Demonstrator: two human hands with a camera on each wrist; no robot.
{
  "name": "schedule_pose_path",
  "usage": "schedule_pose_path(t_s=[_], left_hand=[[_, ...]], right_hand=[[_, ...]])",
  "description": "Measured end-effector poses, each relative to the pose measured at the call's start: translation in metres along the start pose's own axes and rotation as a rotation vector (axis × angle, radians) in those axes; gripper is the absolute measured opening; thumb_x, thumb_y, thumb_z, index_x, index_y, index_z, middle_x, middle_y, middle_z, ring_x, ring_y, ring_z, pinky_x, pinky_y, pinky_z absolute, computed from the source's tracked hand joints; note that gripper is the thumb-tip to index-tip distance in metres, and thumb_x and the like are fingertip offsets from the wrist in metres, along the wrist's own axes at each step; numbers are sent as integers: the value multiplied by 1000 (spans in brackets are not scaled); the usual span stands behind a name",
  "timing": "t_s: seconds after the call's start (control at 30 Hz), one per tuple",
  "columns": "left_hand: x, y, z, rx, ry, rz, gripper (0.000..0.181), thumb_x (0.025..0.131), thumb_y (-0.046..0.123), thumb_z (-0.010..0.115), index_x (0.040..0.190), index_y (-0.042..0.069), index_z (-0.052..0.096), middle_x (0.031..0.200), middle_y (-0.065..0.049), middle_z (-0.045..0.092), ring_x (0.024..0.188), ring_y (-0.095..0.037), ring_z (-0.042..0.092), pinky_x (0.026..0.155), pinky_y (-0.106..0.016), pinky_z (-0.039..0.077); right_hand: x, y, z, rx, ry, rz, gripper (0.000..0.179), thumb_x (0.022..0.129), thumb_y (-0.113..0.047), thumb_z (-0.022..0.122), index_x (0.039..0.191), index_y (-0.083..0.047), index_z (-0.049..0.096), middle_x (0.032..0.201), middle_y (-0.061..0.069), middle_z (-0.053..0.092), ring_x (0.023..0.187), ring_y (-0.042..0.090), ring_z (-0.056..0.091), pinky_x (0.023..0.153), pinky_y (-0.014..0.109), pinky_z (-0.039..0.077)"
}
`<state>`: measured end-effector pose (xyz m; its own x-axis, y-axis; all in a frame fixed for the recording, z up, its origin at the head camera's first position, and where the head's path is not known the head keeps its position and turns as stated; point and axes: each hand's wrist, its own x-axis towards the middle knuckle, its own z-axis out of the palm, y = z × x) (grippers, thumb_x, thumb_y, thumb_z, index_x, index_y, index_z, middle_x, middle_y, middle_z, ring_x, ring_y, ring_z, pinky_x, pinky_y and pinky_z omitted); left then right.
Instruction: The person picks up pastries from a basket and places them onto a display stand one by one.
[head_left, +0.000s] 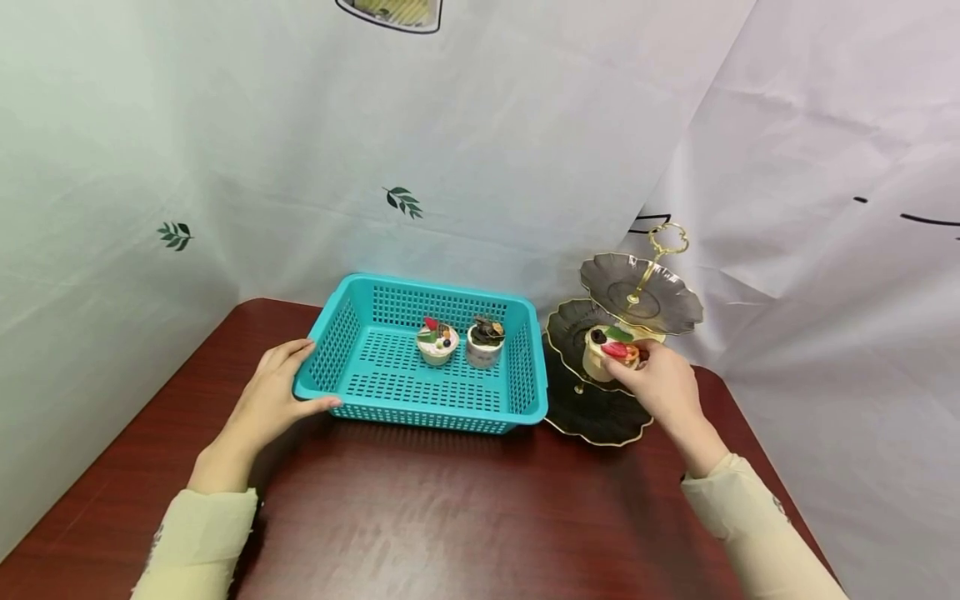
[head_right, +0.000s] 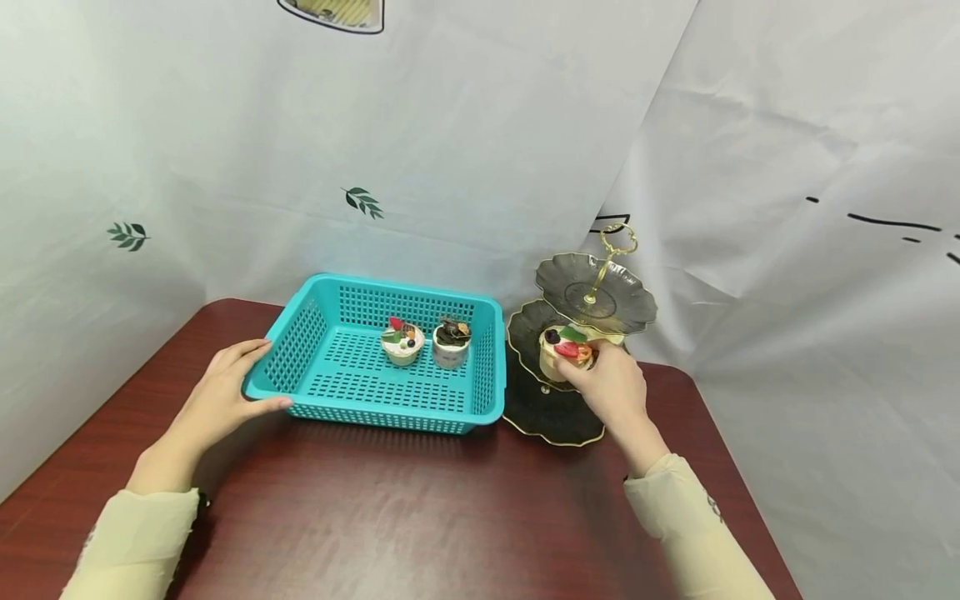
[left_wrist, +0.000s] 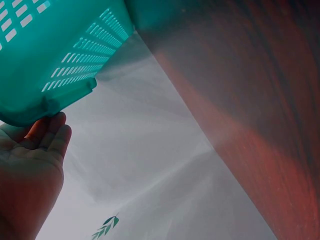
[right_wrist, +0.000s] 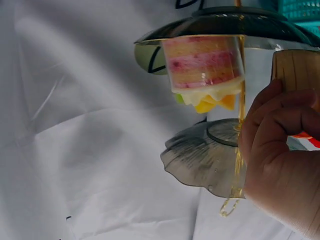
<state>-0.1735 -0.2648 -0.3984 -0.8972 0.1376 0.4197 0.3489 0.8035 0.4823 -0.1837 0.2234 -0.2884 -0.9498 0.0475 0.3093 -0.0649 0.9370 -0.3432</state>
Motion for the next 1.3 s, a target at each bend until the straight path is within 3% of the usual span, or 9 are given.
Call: schedule_pose_path(t_s=[0.23, 0.7, 1.03, 1.3], left_hand=[[-1, 1, 0, -5, 1, -3, 94, 69, 41, 84, 136, -11, 44, 140, -25, 41, 126, -41, 34, 92, -62, 42], [0, 1, 0, 2, 12, 0, 94, 67, 40, 85, 135, -12, 45, 139, -25, 42, 124, -41, 34, 91, -61, 43], [0, 1, -1, 6, 13, 3, 94, 68, 40, 85, 135, -12, 45, 138, -25, 42, 124, -41, 34, 90, -61, 43], [-1, 3, -2, 9, 3, -7, 96, 68, 42, 85, 136, -11, 45, 139, -25, 42, 125, -41, 34, 91, -61, 44]], right_hand=[[1, 7, 8, -53, 20, 63, 45, 78, -47, 71, 96, -6, 69, 78, 17, 68, 64, 36, 61, 46, 36, 38], [4, 10, 17, -77, 19, 145, 52, 79, -55, 68, 99, -8, 68, 89, 21, 70, 73, 43, 64, 49, 43, 42], [6, 5, 19, -149, 36, 137, 63, 74, -73, 62, 85, -11, 64, 78, 18, 69, 70, 39, 64, 45, 41, 39], [7, 3, 16, -174, 24, 138, 66, 73, -76, 59, 85, -12, 65, 80, 20, 69, 72, 39, 64, 45, 41, 39]])
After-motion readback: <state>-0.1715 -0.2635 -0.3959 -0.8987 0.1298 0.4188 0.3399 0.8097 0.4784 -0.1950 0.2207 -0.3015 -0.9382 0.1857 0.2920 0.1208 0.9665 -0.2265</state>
